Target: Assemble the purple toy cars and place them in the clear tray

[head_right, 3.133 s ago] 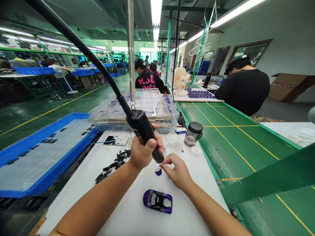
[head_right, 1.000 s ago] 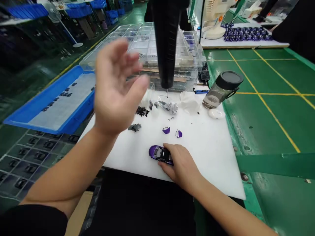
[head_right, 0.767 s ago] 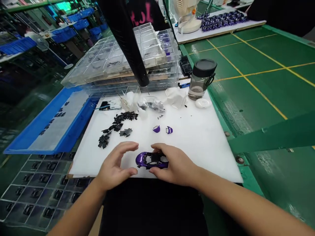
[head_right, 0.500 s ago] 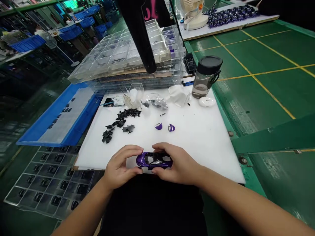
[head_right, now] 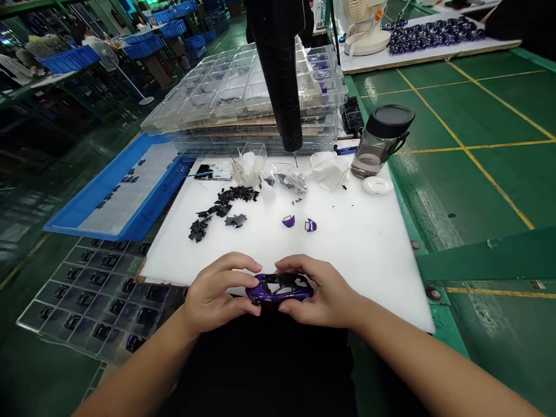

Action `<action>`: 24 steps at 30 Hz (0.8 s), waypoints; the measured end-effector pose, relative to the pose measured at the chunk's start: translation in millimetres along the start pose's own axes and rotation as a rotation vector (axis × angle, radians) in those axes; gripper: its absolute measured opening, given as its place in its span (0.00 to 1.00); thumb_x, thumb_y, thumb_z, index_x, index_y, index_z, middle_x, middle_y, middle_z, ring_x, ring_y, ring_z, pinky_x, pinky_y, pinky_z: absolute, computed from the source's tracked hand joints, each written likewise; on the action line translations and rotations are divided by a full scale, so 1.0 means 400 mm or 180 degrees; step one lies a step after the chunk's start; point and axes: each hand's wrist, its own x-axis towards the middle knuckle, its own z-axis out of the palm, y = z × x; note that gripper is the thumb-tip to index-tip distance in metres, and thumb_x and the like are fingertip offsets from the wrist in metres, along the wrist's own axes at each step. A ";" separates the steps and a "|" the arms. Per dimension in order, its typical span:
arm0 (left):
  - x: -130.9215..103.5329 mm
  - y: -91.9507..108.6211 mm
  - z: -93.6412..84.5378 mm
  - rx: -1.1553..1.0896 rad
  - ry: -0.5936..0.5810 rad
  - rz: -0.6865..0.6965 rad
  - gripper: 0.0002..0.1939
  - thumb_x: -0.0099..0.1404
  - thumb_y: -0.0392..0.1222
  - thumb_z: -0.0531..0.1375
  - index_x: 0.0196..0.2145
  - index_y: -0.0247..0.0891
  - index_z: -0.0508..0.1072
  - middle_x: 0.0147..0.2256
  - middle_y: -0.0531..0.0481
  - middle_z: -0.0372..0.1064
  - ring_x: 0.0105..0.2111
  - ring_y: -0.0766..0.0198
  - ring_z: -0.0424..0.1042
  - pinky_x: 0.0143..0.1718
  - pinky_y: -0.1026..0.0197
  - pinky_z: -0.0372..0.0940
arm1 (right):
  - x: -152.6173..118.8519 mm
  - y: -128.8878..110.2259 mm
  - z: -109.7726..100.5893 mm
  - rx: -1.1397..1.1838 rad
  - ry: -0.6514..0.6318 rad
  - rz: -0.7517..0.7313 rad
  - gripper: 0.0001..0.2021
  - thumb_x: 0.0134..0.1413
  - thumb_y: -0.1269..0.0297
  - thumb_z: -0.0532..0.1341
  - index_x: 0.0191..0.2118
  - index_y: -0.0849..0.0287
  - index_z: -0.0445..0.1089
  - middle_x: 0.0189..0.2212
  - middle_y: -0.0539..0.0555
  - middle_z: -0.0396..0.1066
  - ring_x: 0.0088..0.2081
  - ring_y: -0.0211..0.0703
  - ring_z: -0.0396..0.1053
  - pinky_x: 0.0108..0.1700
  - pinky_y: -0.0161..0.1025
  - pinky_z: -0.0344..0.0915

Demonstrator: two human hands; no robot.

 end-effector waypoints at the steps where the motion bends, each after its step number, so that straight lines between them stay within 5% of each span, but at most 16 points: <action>1: 0.000 0.000 0.000 -0.0004 0.0016 0.0001 0.16 0.65 0.47 0.68 0.47 0.39 0.73 0.44 0.40 0.70 0.41 0.52 0.72 0.41 0.54 0.70 | 0.001 -0.001 0.000 -0.0021 0.0015 0.0005 0.25 0.49 0.62 0.70 0.53 0.56 0.65 0.44 0.59 0.74 0.43 0.47 0.76 0.44 0.37 0.73; 18: 0.010 0.021 0.024 -0.0009 0.0406 -0.0001 0.28 0.62 0.50 0.71 0.54 0.37 0.68 0.43 0.39 0.71 0.42 0.51 0.72 0.44 0.52 0.70 | -0.006 -0.001 -0.003 0.0637 0.0010 0.0219 0.25 0.52 0.57 0.69 0.54 0.55 0.64 0.46 0.61 0.71 0.48 0.50 0.74 0.49 0.43 0.72; 24: 0.012 0.035 0.017 -0.0252 0.0265 -0.0135 0.28 0.62 0.51 0.71 0.55 0.39 0.68 0.45 0.40 0.71 0.43 0.51 0.72 0.46 0.53 0.69 | 0.000 -0.008 0.004 0.0409 0.0301 -0.0259 0.26 0.52 0.58 0.69 0.55 0.52 0.62 0.45 0.60 0.70 0.48 0.49 0.72 0.47 0.45 0.73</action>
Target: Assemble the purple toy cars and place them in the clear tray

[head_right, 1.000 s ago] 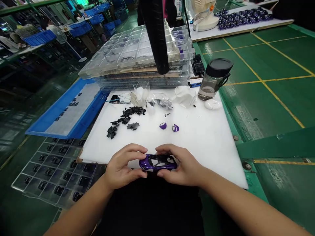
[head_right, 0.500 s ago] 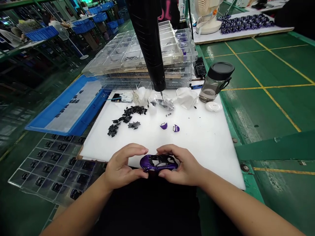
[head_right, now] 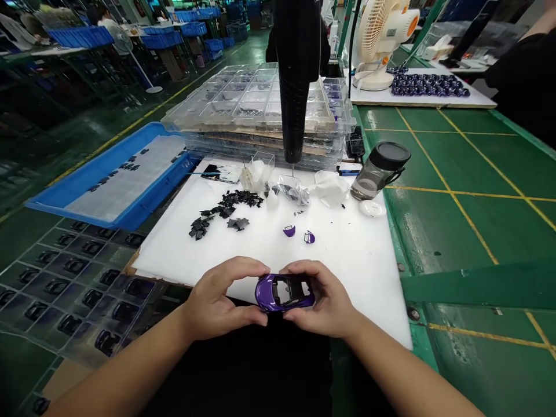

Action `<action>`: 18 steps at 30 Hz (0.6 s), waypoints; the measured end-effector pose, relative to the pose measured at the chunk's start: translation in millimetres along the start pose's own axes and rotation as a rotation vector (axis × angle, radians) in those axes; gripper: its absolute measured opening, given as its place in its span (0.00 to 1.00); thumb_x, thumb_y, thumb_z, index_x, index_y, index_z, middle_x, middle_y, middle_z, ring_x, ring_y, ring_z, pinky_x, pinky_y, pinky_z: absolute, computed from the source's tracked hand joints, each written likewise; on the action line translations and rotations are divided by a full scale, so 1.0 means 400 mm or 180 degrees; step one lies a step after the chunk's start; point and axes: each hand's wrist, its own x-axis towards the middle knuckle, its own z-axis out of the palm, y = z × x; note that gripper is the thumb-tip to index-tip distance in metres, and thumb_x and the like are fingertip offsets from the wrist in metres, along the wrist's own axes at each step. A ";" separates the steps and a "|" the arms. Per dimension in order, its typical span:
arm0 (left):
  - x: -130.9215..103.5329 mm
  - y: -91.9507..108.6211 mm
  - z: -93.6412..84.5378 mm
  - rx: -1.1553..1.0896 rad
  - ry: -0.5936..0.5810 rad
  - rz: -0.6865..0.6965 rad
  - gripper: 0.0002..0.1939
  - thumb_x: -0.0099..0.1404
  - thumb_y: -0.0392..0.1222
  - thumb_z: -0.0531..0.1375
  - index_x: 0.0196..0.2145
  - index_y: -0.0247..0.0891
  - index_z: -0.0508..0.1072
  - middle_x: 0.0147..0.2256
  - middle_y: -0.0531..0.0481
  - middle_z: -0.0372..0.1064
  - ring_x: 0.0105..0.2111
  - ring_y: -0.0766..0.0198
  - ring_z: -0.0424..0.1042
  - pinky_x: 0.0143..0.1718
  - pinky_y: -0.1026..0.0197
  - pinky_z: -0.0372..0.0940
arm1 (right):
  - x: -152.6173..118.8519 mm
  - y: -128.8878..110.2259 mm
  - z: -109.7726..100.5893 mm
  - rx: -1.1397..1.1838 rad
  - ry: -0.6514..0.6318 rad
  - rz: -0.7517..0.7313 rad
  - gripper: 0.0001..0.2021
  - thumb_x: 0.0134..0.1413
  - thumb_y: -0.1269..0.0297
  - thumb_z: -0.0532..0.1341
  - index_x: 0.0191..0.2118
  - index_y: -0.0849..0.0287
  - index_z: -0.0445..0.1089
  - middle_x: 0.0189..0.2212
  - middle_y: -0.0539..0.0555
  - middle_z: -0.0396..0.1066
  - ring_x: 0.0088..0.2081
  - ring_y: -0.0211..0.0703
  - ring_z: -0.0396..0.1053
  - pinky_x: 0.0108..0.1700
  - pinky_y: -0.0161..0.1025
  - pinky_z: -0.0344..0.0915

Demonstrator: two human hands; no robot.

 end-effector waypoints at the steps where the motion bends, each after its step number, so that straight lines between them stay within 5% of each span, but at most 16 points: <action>1: -0.005 0.002 -0.002 -0.0101 -0.0032 -0.0178 0.29 0.61 0.51 0.71 0.55 0.39 0.68 0.46 0.40 0.70 0.45 0.51 0.71 0.47 0.53 0.68 | 0.001 -0.003 0.002 -0.0189 0.0050 -0.0166 0.26 0.52 0.60 0.69 0.56 0.52 0.62 0.45 0.60 0.70 0.47 0.49 0.72 0.47 0.45 0.73; 6: -0.028 0.018 -0.006 -0.0473 0.0021 -0.1288 0.21 0.63 0.44 0.69 0.52 0.42 0.70 0.44 0.46 0.69 0.44 0.54 0.70 0.48 0.56 0.66 | 0.004 -0.016 0.013 -0.1198 0.0123 -0.0832 0.30 0.49 0.69 0.70 0.57 0.52 0.61 0.44 0.61 0.70 0.45 0.51 0.72 0.43 0.47 0.74; 10: -0.027 0.029 -0.005 -0.0455 0.0024 -0.1510 0.13 0.63 0.36 0.64 0.46 0.41 0.73 0.39 0.49 0.68 0.39 0.58 0.69 0.44 0.58 0.65 | -0.002 -0.013 0.021 -0.1690 0.0169 -0.1115 0.31 0.50 0.69 0.69 0.59 0.52 0.59 0.45 0.61 0.71 0.44 0.50 0.73 0.41 0.47 0.75; 18: -0.029 0.019 0.007 -0.1158 0.0268 -0.1937 0.08 0.65 0.40 0.64 0.41 0.37 0.72 0.36 0.48 0.67 0.36 0.59 0.68 0.40 0.60 0.66 | -0.011 0.005 0.021 -0.1822 0.0024 -0.1212 0.34 0.50 0.71 0.69 0.61 0.54 0.57 0.47 0.62 0.70 0.47 0.50 0.71 0.45 0.48 0.73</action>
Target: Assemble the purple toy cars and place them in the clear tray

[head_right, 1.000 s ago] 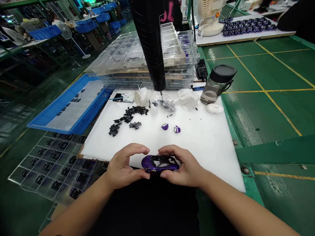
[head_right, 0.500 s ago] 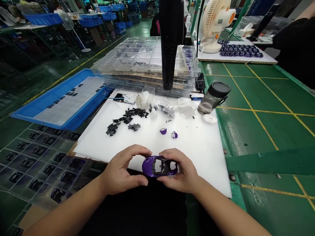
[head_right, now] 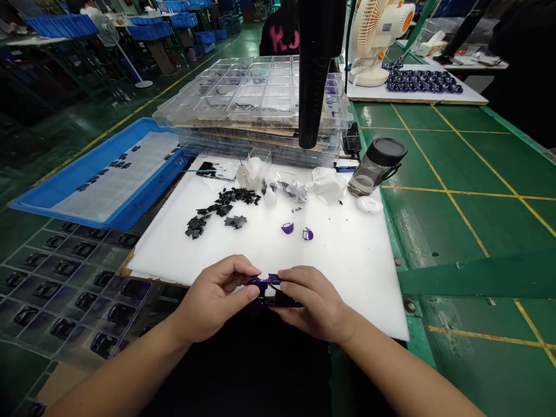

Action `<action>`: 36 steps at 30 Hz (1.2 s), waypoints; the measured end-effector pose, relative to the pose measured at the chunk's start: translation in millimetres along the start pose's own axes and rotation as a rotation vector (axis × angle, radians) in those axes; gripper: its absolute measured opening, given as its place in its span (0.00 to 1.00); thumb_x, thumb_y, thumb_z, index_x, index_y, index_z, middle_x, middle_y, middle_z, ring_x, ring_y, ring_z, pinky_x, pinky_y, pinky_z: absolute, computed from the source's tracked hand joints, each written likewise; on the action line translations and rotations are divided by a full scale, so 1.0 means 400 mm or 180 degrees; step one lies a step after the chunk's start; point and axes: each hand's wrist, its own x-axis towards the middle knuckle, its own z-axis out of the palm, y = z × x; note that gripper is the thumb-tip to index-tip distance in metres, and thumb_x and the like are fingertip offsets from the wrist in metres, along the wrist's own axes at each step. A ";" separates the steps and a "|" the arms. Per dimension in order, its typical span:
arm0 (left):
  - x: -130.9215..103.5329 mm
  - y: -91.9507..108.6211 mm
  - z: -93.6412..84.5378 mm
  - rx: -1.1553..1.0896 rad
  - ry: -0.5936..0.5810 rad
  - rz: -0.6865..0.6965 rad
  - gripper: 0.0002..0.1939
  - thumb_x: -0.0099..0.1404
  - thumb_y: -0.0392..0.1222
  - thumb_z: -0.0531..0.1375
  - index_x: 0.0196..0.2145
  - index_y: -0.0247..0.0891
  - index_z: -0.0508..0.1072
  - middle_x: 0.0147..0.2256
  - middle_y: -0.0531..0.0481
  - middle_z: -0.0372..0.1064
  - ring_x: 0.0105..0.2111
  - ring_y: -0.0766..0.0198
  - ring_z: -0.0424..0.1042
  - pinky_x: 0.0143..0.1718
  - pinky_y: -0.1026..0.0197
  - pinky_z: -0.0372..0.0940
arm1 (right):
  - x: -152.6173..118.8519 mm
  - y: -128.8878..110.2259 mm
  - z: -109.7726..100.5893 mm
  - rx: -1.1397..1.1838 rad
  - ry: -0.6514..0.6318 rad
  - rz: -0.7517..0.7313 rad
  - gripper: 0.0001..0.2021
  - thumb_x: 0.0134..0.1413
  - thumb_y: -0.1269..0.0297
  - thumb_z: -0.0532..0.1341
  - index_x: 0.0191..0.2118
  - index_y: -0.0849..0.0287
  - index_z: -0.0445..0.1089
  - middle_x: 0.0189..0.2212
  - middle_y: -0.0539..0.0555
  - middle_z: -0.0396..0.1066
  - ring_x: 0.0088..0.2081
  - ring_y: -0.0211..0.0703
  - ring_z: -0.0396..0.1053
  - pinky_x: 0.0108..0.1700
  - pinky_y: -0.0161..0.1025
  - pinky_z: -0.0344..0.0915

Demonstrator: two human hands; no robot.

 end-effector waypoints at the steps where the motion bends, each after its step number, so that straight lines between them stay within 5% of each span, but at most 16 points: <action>1: 0.001 -0.003 0.001 -0.0052 0.0028 -0.0092 0.07 0.66 0.41 0.64 0.41 0.37 0.72 0.35 0.48 0.68 0.35 0.60 0.68 0.38 0.61 0.66 | 0.002 0.001 0.001 0.0096 0.0005 0.0012 0.34 0.50 0.72 0.69 0.61 0.54 0.57 0.47 0.62 0.70 0.47 0.50 0.71 0.45 0.48 0.73; 7: 0.012 -0.009 -0.007 0.0409 0.0053 -0.0263 0.13 0.71 0.50 0.60 0.35 0.36 0.72 0.30 0.50 0.67 0.30 0.62 0.67 0.33 0.63 0.64 | 0.009 0.005 -0.006 0.0967 -0.0162 0.0542 0.34 0.47 0.71 0.70 0.59 0.56 0.59 0.47 0.61 0.68 0.48 0.49 0.69 0.48 0.44 0.70; 11: 0.023 -0.006 -0.019 0.0901 -0.0387 0.0654 0.23 0.67 0.59 0.63 0.51 0.42 0.71 0.44 0.46 0.68 0.43 0.54 0.68 0.47 0.57 0.64 | -0.004 0.008 -0.013 0.1475 -0.0156 0.1323 0.31 0.47 0.66 0.70 0.56 0.48 0.60 0.47 0.56 0.68 0.47 0.47 0.70 0.47 0.41 0.69; 13: 0.027 -0.004 -0.021 0.1036 -0.0555 0.1098 0.25 0.66 0.60 0.65 0.54 0.45 0.69 0.46 0.46 0.68 0.45 0.54 0.68 0.47 0.58 0.65 | -0.009 0.009 -0.015 0.1875 -0.0133 0.1808 0.28 0.49 0.61 0.70 0.54 0.47 0.60 0.46 0.55 0.68 0.46 0.47 0.71 0.46 0.41 0.68; 16: 0.034 -0.005 -0.010 0.1228 -0.0331 0.1538 0.22 0.68 0.58 0.63 0.54 0.46 0.69 0.44 0.47 0.70 0.41 0.57 0.71 0.43 0.61 0.67 | -0.006 0.010 -0.015 0.2429 -0.0016 0.2292 0.32 0.44 0.53 0.72 0.54 0.49 0.60 0.46 0.57 0.69 0.47 0.50 0.70 0.48 0.44 0.65; 21: 0.052 -0.009 0.041 0.1471 0.0266 0.1842 0.20 0.69 0.59 0.62 0.50 0.44 0.71 0.39 0.49 0.72 0.35 0.60 0.73 0.36 0.63 0.70 | 0.014 0.005 0.000 0.3495 0.0895 0.2699 0.38 0.41 0.49 0.73 0.57 0.51 0.60 0.45 0.56 0.70 0.43 0.47 0.70 0.46 0.43 0.63; 25: 0.067 -0.019 0.098 0.1836 0.0770 0.1886 0.18 0.70 0.59 0.60 0.46 0.43 0.70 0.35 0.52 0.73 0.31 0.62 0.73 0.32 0.64 0.72 | 0.023 -0.005 0.025 0.4280 0.1746 0.3049 0.29 0.51 0.52 0.69 0.55 0.55 0.64 0.44 0.57 0.72 0.45 0.47 0.69 0.51 0.47 0.62; 28: 0.074 -0.036 0.129 0.2155 0.0834 0.2093 0.19 0.72 0.60 0.58 0.45 0.41 0.70 0.34 0.51 0.72 0.30 0.61 0.73 0.30 0.62 0.73 | 0.030 -0.011 0.032 0.4348 0.2098 0.3258 0.22 0.58 0.52 0.63 0.54 0.57 0.65 0.39 0.56 0.72 0.39 0.46 0.71 0.44 0.46 0.65; 31: 0.077 -0.051 0.138 0.2326 0.0658 0.2454 0.18 0.74 0.55 0.56 0.48 0.36 0.69 0.34 0.48 0.72 0.30 0.60 0.73 0.30 0.62 0.73 | 0.042 -0.018 0.024 0.4250 0.2281 0.3550 0.20 0.59 0.50 0.61 0.51 0.58 0.66 0.34 0.53 0.71 0.30 0.44 0.69 0.34 0.44 0.66; 36: 0.085 -0.047 0.118 0.2429 -0.0317 0.3142 0.11 0.77 0.38 0.51 0.51 0.31 0.68 0.33 0.44 0.70 0.30 0.60 0.70 0.29 0.62 0.70 | 0.053 -0.024 0.010 0.4398 0.2207 0.3826 0.20 0.59 0.50 0.60 0.47 0.63 0.68 0.28 0.53 0.70 0.26 0.40 0.67 0.31 0.37 0.62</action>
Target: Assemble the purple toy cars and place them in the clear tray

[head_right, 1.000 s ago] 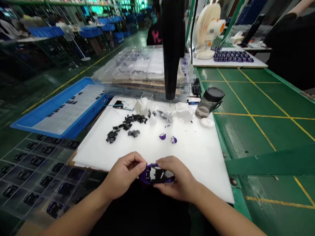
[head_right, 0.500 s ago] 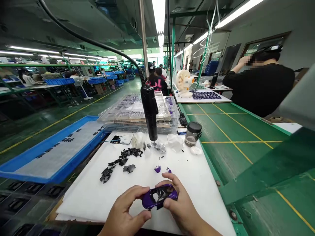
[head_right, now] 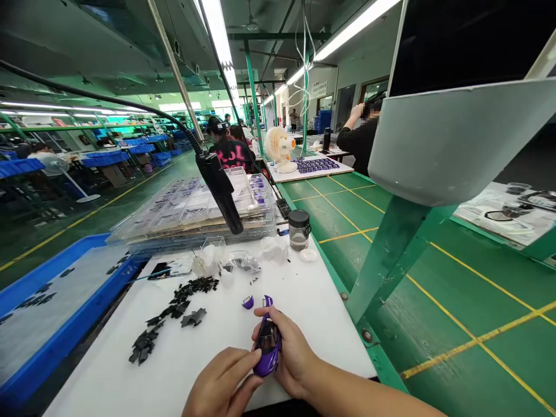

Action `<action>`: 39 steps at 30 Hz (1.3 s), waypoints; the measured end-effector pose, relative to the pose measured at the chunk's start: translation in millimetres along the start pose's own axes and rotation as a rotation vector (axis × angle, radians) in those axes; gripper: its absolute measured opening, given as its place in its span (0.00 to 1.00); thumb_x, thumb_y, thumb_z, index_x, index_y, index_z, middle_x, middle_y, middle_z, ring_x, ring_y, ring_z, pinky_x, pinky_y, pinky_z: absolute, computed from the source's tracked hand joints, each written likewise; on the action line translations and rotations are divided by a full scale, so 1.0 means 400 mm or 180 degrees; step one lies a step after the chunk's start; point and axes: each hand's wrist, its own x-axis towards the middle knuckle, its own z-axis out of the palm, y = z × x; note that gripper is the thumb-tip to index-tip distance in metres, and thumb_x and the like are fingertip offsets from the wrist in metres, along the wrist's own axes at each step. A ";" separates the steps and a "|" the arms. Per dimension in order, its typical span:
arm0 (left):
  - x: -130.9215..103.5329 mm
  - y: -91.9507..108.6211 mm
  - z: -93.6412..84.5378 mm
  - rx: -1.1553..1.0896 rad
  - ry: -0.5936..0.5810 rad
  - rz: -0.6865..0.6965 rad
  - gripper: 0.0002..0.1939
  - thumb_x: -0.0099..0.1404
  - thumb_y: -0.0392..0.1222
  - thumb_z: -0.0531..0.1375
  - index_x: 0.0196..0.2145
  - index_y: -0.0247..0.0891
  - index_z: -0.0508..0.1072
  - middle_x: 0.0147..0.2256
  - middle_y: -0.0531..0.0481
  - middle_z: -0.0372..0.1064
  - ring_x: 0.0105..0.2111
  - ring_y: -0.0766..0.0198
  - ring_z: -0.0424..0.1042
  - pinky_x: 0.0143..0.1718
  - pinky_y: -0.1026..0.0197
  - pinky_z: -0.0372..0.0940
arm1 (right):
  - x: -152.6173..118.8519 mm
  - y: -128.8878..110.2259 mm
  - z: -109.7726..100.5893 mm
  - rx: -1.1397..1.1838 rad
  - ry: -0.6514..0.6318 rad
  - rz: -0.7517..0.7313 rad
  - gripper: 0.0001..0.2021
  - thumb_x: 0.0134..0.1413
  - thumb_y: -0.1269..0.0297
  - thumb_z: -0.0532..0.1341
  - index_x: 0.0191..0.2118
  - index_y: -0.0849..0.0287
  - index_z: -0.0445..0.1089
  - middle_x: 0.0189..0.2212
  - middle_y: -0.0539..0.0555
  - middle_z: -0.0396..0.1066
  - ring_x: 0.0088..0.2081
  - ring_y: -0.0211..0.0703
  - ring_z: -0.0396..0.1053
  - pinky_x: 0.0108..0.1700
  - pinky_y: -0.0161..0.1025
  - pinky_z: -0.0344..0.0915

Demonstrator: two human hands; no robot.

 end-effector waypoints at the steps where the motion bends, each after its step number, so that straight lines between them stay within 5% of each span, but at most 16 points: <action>1: 0.001 -0.004 -0.006 0.0032 -0.0075 0.0087 0.11 0.77 0.37 0.51 0.51 0.31 0.69 0.33 0.44 0.70 0.29 0.60 0.69 0.28 0.61 0.69 | 0.001 0.001 -0.002 0.0019 -0.0009 0.0037 0.20 0.59 0.50 0.60 0.47 0.64 0.68 0.27 0.53 0.70 0.27 0.39 0.67 0.31 0.36 0.62; 9: 0.004 -0.017 -0.014 0.0024 -0.0183 0.0138 0.10 0.74 0.32 0.54 0.51 0.29 0.69 0.32 0.43 0.68 0.29 0.56 0.67 0.29 0.56 0.65 | 0.007 0.004 -0.013 0.0299 -0.0038 0.0391 0.22 0.54 0.52 0.64 0.48 0.64 0.69 0.27 0.53 0.71 0.26 0.38 0.67 0.30 0.35 0.61; 18: 0.034 -0.014 -0.021 -0.0297 -0.0559 -0.0329 0.13 0.75 0.42 0.56 0.54 0.35 0.68 0.43 0.40 0.67 0.41 0.54 0.69 0.41 0.53 0.68 | 0.013 -0.006 -0.023 0.0390 -0.0100 0.0648 0.21 0.54 0.52 0.63 0.45 0.65 0.74 0.28 0.55 0.73 0.29 0.40 0.69 0.36 0.36 0.65; 25: 0.040 -0.021 -0.016 -0.0332 -0.0338 -0.0371 0.09 0.74 0.42 0.60 0.48 0.36 0.71 0.40 0.43 0.68 0.38 0.58 0.69 0.38 0.56 0.68 | 0.015 -0.006 -0.026 0.0430 -0.0200 0.0701 0.20 0.57 0.52 0.61 0.46 0.65 0.73 0.28 0.54 0.73 0.28 0.38 0.69 0.35 0.35 0.65; 32: 0.039 -0.029 -0.013 -0.0371 -0.0022 -0.0431 0.16 0.70 0.44 0.65 0.49 0.34 0.68 0.41 0.42 0.69 0.42 0.56 0.70 0.43 0.55 0.70 | 0.019 -0.008 -0.027 0.0396 -0.0224 0.0649 0.20 0.61 0.52 0.59 0.46 0.67 0.73 0.28 0.54 0.72 0.27 0.37 0.68 0.30 0.32 0.64; 39: 0.050 -0.032 -0.027 -0.0324 -0.0594 -0.0133 0.11 0.76 0.38 0.55 0.54 0.39 0.70 0.41 0.43 0.65 0.38 0.58 0.66 0.39 0.55 0.67 | 0.021 -0.007 -0.023 0.0414 -0.0304 0.0701 0.20 0.60 0.51 0.59 0.44 0.65 0.74 0.27 0.54 0.72 0.29 0.40 0.70 0.36 0.36 0.68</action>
